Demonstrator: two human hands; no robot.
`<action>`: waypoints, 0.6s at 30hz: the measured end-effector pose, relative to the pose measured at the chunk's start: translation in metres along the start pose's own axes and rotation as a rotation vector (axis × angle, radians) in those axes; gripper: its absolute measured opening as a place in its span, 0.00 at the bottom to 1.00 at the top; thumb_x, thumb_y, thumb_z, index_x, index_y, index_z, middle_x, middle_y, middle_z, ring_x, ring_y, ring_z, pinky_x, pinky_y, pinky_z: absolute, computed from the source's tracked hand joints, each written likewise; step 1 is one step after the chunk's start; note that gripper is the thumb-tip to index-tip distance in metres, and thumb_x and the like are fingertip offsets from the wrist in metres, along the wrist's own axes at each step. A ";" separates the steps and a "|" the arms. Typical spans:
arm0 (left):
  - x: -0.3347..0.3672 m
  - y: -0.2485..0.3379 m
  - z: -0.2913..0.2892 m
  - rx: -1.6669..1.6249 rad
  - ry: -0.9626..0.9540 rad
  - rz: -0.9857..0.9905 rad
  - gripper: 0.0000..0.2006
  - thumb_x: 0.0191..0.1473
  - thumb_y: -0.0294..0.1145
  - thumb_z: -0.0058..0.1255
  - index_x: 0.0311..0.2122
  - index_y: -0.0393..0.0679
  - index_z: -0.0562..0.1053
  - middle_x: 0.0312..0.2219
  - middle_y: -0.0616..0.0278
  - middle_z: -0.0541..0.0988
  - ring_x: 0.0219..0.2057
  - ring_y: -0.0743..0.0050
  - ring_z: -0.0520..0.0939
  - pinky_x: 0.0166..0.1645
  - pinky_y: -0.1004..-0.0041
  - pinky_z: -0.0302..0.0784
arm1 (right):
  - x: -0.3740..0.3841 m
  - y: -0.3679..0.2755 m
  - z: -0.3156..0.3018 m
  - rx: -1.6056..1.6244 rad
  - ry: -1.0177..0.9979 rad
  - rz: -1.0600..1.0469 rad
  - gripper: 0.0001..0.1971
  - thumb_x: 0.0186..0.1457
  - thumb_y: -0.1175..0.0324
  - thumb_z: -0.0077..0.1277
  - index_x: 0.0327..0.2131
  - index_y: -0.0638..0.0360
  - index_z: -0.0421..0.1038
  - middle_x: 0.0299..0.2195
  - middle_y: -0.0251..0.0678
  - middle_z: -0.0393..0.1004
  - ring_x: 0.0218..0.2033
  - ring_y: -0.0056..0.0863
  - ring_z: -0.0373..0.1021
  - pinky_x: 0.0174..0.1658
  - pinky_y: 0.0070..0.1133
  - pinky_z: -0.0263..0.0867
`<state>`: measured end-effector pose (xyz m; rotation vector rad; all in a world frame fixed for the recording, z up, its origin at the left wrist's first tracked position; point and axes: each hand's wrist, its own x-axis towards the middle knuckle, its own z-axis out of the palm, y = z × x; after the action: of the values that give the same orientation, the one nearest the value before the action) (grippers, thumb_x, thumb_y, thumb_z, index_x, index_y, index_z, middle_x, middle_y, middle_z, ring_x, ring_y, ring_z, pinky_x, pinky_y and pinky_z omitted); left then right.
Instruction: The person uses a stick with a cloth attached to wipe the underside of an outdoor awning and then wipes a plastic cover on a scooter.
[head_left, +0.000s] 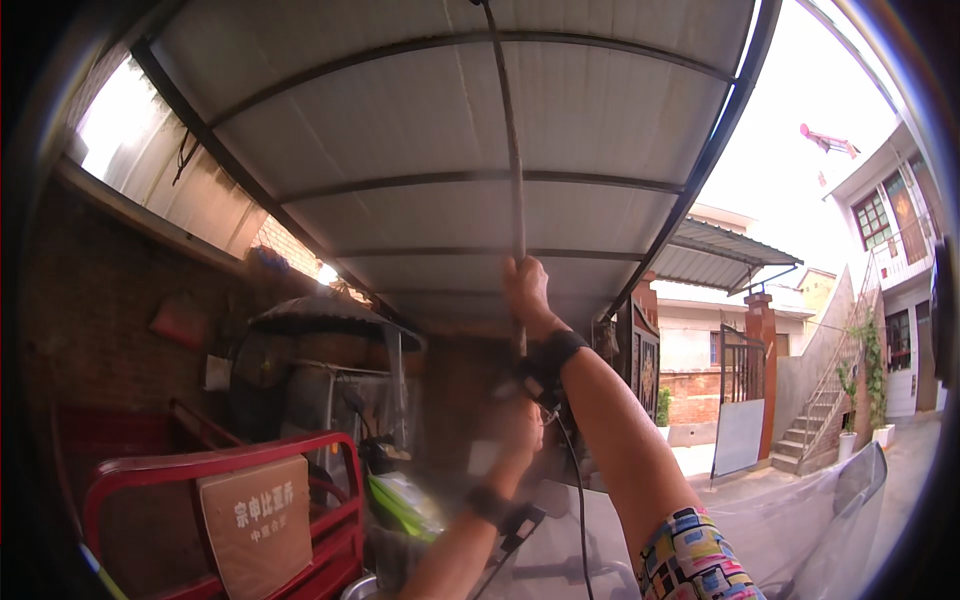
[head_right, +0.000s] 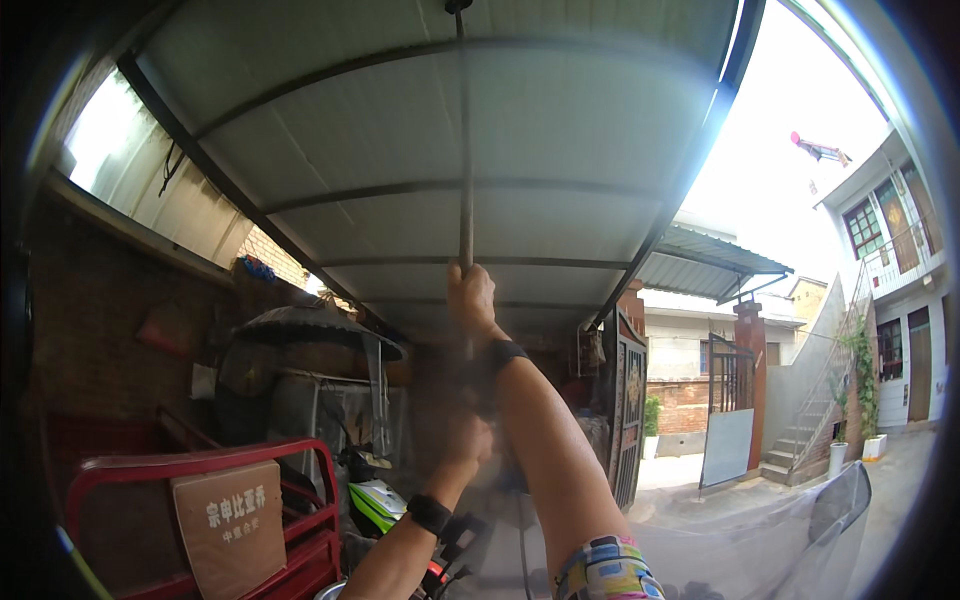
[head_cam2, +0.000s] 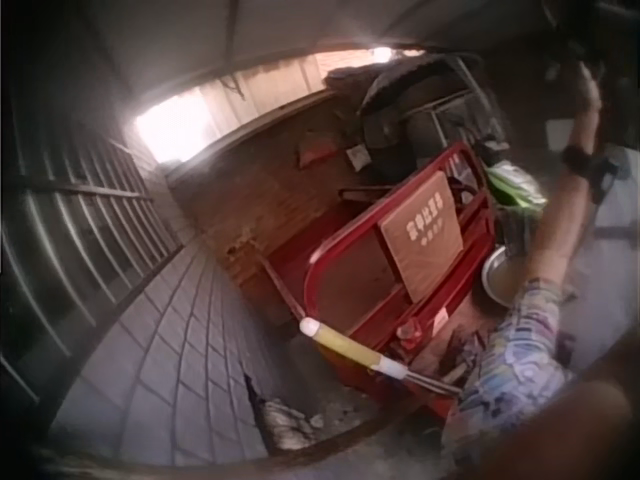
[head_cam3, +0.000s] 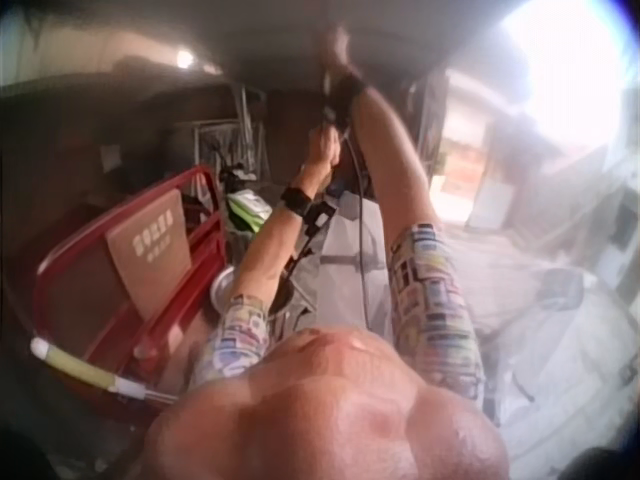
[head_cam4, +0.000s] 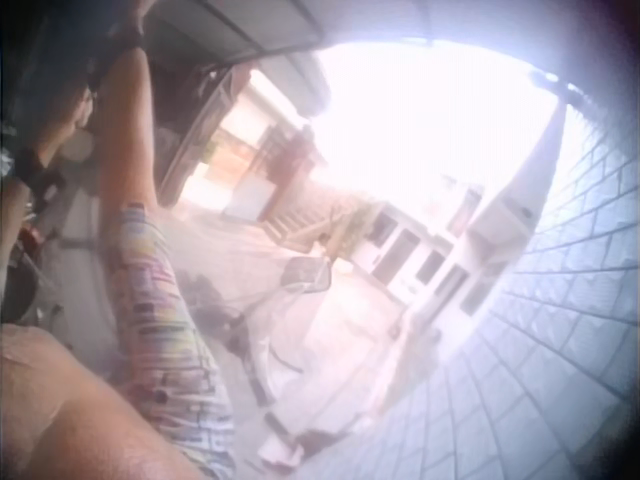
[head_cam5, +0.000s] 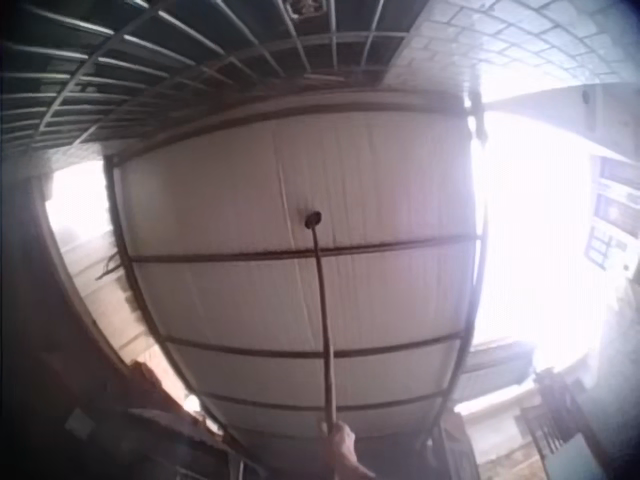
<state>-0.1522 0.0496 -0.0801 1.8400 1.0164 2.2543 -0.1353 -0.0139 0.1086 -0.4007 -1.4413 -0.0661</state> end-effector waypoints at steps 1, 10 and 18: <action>0.001 -0.005 0.003 -0.061 -0.033 -0.034 0.16 0.47 0.36 0.38 0.11 0.44 0.62 0.05 0.65 0.60 0.06 0.78 0.60 0.11 0.76 0.54 | 0.001 0.009 0.002 -0.011 0.006 0.031 0.22 0.47 0.52 0.40 0.24 0.69 0.65 0.27 0.54 0.68 0.31 0.54 0.63 0.36 0.36 0.59; -0.026 -0.009 0.015 -0.738 -0.267 -0.296 0.19 0.50 0.46 0.35 0.12 0.51 0.56 0.03 0.71 0.54 0.03 0.83 0.53 0.08 0.79 0.43 | -0.004 0.027 -0.020 -0.002 -0.027 0.126 0.25 0.46 0.52 0.42 0.25 0.73 0.65 0.24 0.57 0.68 0.29 0.48 0.67 0.31 0.32 0.62; -0.047 0.028 0.070 -0.782 -0.398 -0.344 0.17 0.47 0.38 0.33 0.09 0.52 0.51 0.03 0.73 0.52 0.03 0.84 0.50 0.08 0.80 0.40 | 0.026 0.058 -0.079 -0.118 -0.037 0.095 0.24 0.47 0.52 0.41 0.26 0.71 0.66 0.24 0.53 0.69 0.30 0.43 0.68 0.32 0.30 0.62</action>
<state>-0.0671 0.0386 -0.1010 1.5085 0.2778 1.6327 -0.0406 0.0209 0.1146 -0.5696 -1.4568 -0.0679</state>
